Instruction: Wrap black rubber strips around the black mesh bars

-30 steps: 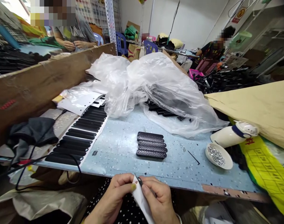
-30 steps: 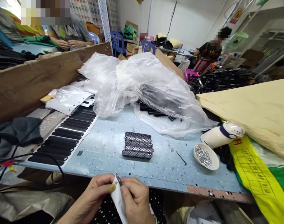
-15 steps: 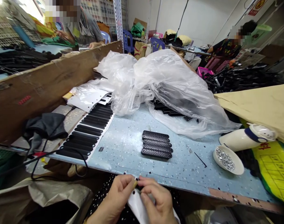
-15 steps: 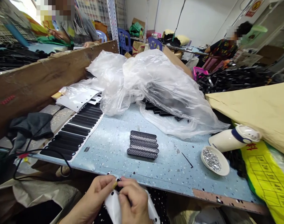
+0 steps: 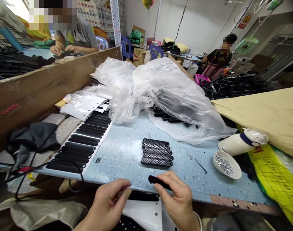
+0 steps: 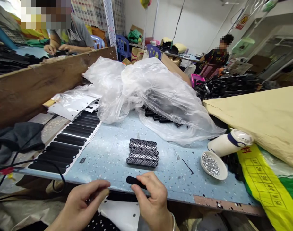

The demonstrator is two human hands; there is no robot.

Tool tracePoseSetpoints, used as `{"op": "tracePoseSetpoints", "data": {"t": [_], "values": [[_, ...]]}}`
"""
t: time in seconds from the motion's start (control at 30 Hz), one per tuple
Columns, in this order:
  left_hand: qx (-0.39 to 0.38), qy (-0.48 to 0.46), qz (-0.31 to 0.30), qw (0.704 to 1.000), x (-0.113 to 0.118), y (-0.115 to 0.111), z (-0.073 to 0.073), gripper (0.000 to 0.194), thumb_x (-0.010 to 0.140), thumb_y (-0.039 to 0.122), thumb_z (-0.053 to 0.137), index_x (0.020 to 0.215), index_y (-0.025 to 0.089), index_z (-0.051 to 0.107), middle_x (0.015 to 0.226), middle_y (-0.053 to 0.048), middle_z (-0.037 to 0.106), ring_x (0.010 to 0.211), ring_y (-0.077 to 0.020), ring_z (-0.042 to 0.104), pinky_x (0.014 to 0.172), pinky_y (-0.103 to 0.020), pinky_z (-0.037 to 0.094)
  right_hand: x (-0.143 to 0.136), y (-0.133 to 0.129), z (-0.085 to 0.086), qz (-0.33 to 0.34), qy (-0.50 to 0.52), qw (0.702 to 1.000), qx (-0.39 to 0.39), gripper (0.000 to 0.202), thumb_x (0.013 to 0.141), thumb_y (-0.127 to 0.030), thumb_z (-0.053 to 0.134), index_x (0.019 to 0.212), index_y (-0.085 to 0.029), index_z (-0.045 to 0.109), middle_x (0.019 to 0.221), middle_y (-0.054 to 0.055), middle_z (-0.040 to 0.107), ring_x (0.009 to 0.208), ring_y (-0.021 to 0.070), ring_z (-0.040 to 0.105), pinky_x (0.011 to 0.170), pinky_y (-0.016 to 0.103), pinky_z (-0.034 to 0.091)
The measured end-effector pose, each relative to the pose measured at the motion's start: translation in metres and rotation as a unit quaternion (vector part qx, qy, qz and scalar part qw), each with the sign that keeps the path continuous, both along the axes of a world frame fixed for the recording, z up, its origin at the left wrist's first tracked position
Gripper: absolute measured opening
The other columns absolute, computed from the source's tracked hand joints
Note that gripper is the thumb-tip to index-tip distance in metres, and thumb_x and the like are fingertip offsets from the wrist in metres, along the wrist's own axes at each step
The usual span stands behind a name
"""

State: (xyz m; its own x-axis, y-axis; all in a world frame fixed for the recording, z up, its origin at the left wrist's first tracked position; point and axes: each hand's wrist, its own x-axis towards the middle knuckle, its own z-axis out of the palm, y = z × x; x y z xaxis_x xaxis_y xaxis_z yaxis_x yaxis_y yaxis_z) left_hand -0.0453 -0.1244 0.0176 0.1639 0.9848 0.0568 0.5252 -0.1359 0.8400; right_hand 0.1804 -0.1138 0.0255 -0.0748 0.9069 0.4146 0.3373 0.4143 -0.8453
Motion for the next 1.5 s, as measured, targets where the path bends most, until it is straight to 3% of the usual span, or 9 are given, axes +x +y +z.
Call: {"op": "tracePoseSetpoints", "data": {"t": [0.1,0.2,0.43,0.53,0.7,0.87,1.0,1.3,1.5], "values": [[-0.158,-0.155,-0.002,0.975,0.021,0.011,0.024,0.022,0.083,0.033,0.056,0.09,0.016,0.067,0.06,0.001,0.06,0.049,-0.0124,0.057,0.048,-0.022,0.046,-0.007,-0.002,0.002,0.013,-0.073,0.993,0.088,0.023,0.085,-0.005,0.059,0.104,-0.016,0.068,0.082,0.007,0.065,0.073,0.019,0.061,0.062,0.031,0.052],[-0.2,-0.215,-0.005,0.956,0.034,0.018,0.029,0.018,0.079,0.032,0.059,0.083,0.015,0.065,0.059,0.002,0.058,0.048,-0.0114,0.055,0.048,-0.022,0.045,-0.012,-0.004,0.001,0.021,-0.123,0.984,0.128,0.021,0.087,-0.005,0.055,0.103,-0.014,0.065,0.079,0.008,0.063,0.071,0.0198,0.057,0.06,0.033,0.049],[0.054,-0.037,0.014,0.998,0.04,0.016,0.008,0.02,0.08,0.017,0.054,0.064,0.018,0.065,0.057,-0.003,0.06,0.053,-0.0147,0.055,0.054,-0.027,0.039,-0.036,-0.008,-0.008,0.018,-0.163,0.974,0.156,0.024,0.09,-0.006,0.039,0.082,-0.017,0.059,0.063,0.005,0.052,0.059,0.0197,0.048,0.054,0.032,0.036],[-0.012,-0.106,0.054,0.993,0.04,0.017,0.007,0.014,0.077,0.02,0.059,0.065,0.018,0.067,0.054,-0.002,0.06,0.05,-0.0139,0.054,0.051,-0.026,0.039,-0.043,-0.008,-0.014,0.022,-0.151,0.976,0.156,0.025,0.09,-0.006,0.036,0.082,-0.018,0.057,0.064,0.005,0.051,0.059,0.0192,0.048,0.055,0.032,0.035],[-0.27,-0.386,0.042,0.881,0.03,0.025,0.017,0.025,0.078,0.037,0.07,0.069,0.014,0.068,0.048,-0.002,0.062,0.042,-0.011,0.055,0.043,-0.02,0.038,-0.042,-0.011,-0.018,0.027,-0.112,0.985,0.127,0.019,0.088,-0.008,0.042,0.083,-0.02,0.056,0.066,0.004,0.052,0.06,0.019,0.048,0.056,0.033,0.036],[-0.373,-0.512,-0.004,0.774,0.021,0.026,0.018,0.027,0.073,0.034,0.079,0.066,0.011,0.066,0.055,-0.006,0.068,0.035,-0.0091,0.057,0.034,-0.014,0.031,-0.034,-0.008,-0.002,0.042,-0.042,0.997,0.044,0.018,0.086,-0.007,0.051,0.085,-0.02,0.062,0.069,0.003,0.057,0.062,0.0175,0.053,0.055,0.031,0.041],[-0.405,-0.549,-0.035,0.731,0.022,0.02,0.011,0.019,0.072,0.026,0.08,0.082,0.013,0.07,0.055,-0.004,0.069,0.032,-0.0088,0.056,0.03,-0.012,0.03,-0.03,-0.003,0.008,0.07,0.025,0.994,-0.075,0.011,0.078,-0.009,0.062,0.076,-0.02,0.064,0.067,0.0,0.058,0.061,0.0149,0.056,0.054,0.026,0.044],[-0.394,-0.518,0.005,0.76,0.025,0.013,0.014,0.018,0.065,0.026,0.083,0.074,0.014,0.072,0.059,-0.005,0.07,0.045,-0.0153,0.066,0.031,-0.013,0.033,-0.037,0.0,0.008,0.03,0.024,0.997,-0.07,0.01,0.079,-0.013,0.059,0.071,-0.019,0.062,0.063,-0.001,0.056,0.058,0.0141,0.054,0.053,0.026,0.042],[-0.267,-0.352,0.077,0.894,0.03,0.014,0.015,0.013,0.066,0.027,0.079,0.069,0.015,0.073,0.052,0.0,0.064,0.039,-0.0089,0.054,0.039,-0.018,0.037,-0.036,-0.001,0.002,0.038,-0.018,0.998,-0.053,0.012,0.081,-0.012,0.057,0.072,-0.019,0.06,0.064,0.0,0.055,0.058,0.0138,0.054,0.052,0.025,0.042]]}}
